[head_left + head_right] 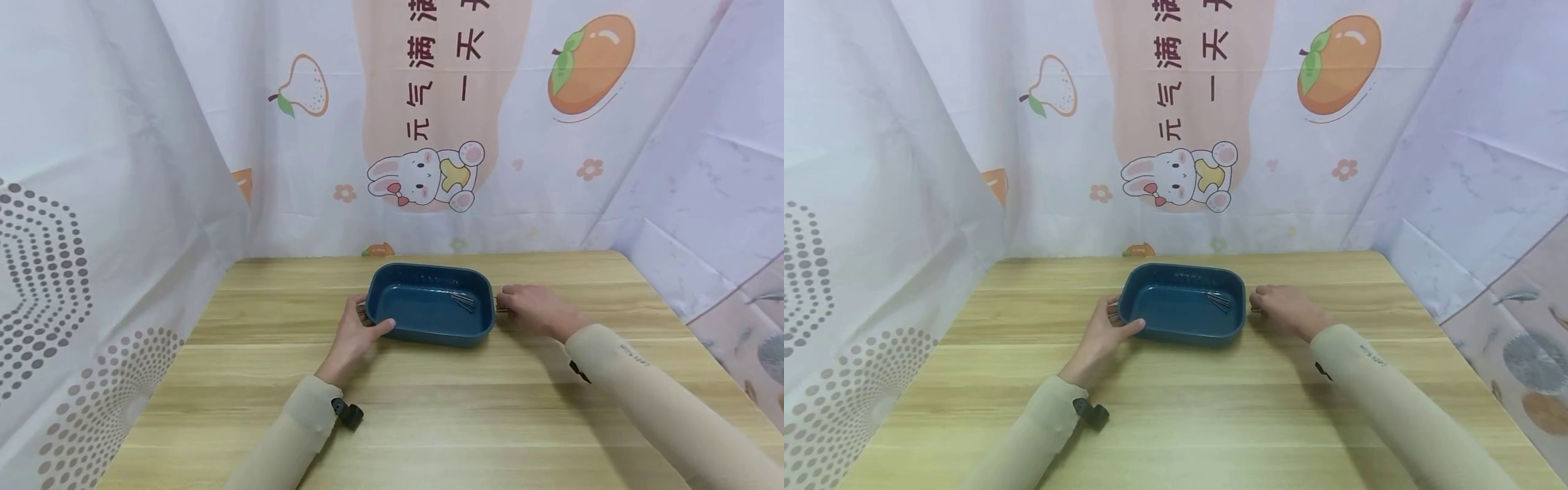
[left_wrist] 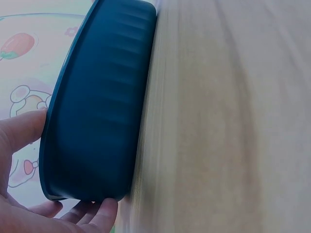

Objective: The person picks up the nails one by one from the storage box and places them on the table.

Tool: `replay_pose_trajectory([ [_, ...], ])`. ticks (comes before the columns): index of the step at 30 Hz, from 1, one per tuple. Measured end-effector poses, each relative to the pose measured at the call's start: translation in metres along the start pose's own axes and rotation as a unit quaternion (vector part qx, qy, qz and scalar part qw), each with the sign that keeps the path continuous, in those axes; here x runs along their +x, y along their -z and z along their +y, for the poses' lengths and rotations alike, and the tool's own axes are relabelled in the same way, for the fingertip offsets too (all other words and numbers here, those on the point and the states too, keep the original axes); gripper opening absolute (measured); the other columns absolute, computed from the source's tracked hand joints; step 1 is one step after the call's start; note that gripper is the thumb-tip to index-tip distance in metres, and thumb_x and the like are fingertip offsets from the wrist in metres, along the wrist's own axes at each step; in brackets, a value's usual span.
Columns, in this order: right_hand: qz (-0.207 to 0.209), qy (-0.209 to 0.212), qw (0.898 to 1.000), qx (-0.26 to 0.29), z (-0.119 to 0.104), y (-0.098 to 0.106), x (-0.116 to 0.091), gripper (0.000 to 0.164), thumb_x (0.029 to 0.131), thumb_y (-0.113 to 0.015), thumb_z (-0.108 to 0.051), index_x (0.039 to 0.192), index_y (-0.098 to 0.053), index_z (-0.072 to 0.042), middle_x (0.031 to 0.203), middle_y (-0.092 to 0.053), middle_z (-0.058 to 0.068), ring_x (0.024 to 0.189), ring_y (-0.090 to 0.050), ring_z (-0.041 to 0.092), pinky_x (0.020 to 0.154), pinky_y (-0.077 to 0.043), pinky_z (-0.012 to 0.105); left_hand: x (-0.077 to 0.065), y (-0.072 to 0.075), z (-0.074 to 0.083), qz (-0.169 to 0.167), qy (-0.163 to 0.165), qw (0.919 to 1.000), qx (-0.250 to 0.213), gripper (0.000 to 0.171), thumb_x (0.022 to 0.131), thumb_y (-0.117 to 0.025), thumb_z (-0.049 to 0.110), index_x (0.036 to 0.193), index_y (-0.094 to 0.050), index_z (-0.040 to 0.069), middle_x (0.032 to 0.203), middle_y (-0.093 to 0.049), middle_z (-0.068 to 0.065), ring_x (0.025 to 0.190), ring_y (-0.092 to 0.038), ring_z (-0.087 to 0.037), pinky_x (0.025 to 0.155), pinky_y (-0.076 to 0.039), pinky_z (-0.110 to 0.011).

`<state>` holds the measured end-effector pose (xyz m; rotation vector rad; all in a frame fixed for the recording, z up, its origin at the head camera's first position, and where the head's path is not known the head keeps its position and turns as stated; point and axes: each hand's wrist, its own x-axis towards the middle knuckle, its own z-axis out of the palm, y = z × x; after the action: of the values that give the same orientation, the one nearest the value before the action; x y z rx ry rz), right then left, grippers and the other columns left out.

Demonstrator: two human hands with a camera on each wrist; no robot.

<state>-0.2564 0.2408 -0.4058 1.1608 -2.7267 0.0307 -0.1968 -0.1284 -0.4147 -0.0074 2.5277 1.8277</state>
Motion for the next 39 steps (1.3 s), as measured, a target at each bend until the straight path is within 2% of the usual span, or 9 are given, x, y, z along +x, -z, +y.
replay_pose_trajectory([
  [4, -0.006, 0.002, 1.000, 0.003, -0.001, -0.003, -0.002, 0.014, 0.081, -0.075, -0.012, 0.078, -0.061, -0.013, 0.073, -0.050, -0.005, 0.066, -0.052, 0.015, 0.060, -0.047, 0.035, 0.000, 0.000, 0.000, 0.001, 0.005, 1.0000, -0.002, 0.076, 0.081, -0.078, 0.022, 0.139, -0.031, 0.007, 0.134, -0.046, -0.020, 0.119, -0.052, -0.033, 0.097, -0.046, -0.044],
  [11, -0.019, -0.001, 1.000, 0.007, 0.000, -0.008, -0.006, 0.017, 0.079, -0.069, 0.003, 0.078, -0.060, -0.012, 0.075, -0.053, -0.004, 0.068, -0.056, 0.016, 0.062, -0.050, 0.038, -0.001, 0.001, -0.001, 0.000, 0.001, 1.0000, -0.003, 0.076, 0.081, -0.078, 0.023, 0.139, -0.031, 0.006, 0.133, -0.046, -0.020, 0.119, -0.052, -0.033, 0.097, -0.046, -0.044],
  [21, -0.021, -0.011, 1.000, 0.002, -0.001, -0.011, -0.008, 0.013, 0.080, -0.070, 0.000, 0.082, -0.064, -0.012, 0.076, -0.053, -0.003, 0.068, -0.057, 0.017, 0.063, -0.051, 0.038, -0.002, 0.000, -0.002, -0.002, -0.002, 1.0000, -0.005, 0.076, 0.081, -0.078, 0.021, 0.139, -0.031, 0.005, 0.131, -0.047, -0.020, 0.119, -0.052, -0.032, 0.097, -0.046, -0.043],
  [28, -0.020, -0.012, 1.000, 0.005, -0.002, -0.009, -0.008, 0.016, 0.078, -0.066, 0.004, 0.079, -0.063, -0.012, 0.073, -0.048, -0.005, 0.061, -0.050, 0.012, 0.059, -0.048, 0.035, -0.001, 0.000, -0.002, -0.002, -0.001, 1.0000, -0.005, 0.076, 0.081, -0.077, 0.020, 0.139, -0.031, 0.005, 0.131, -0.047, -0.020, 0.119, -0.052, -0.032, 0.097, -0.046, -0.044],
  [39, -0.010, -0.010, 1.000, 0.007, -0.001, -0.011, -0.009, 0.015, 0.079, -0.067, 0.002, 0.078, -0.063, -0.012, 0.073, -0.049, -0.005, 0.064, -0.053, 0.015, 0.060, -0.049, 0.037, -0.001, 0.000, 0.000, -0.003, 0.002, 1.0000, -0.005, 0.076, 0.081, -0.078, 0.022, 0.140, -0.031, 0.006, 0.131, -0.047, -0.019, 0.118, -0.053, -0.031, 0.096, -0.046, -0.043],
])
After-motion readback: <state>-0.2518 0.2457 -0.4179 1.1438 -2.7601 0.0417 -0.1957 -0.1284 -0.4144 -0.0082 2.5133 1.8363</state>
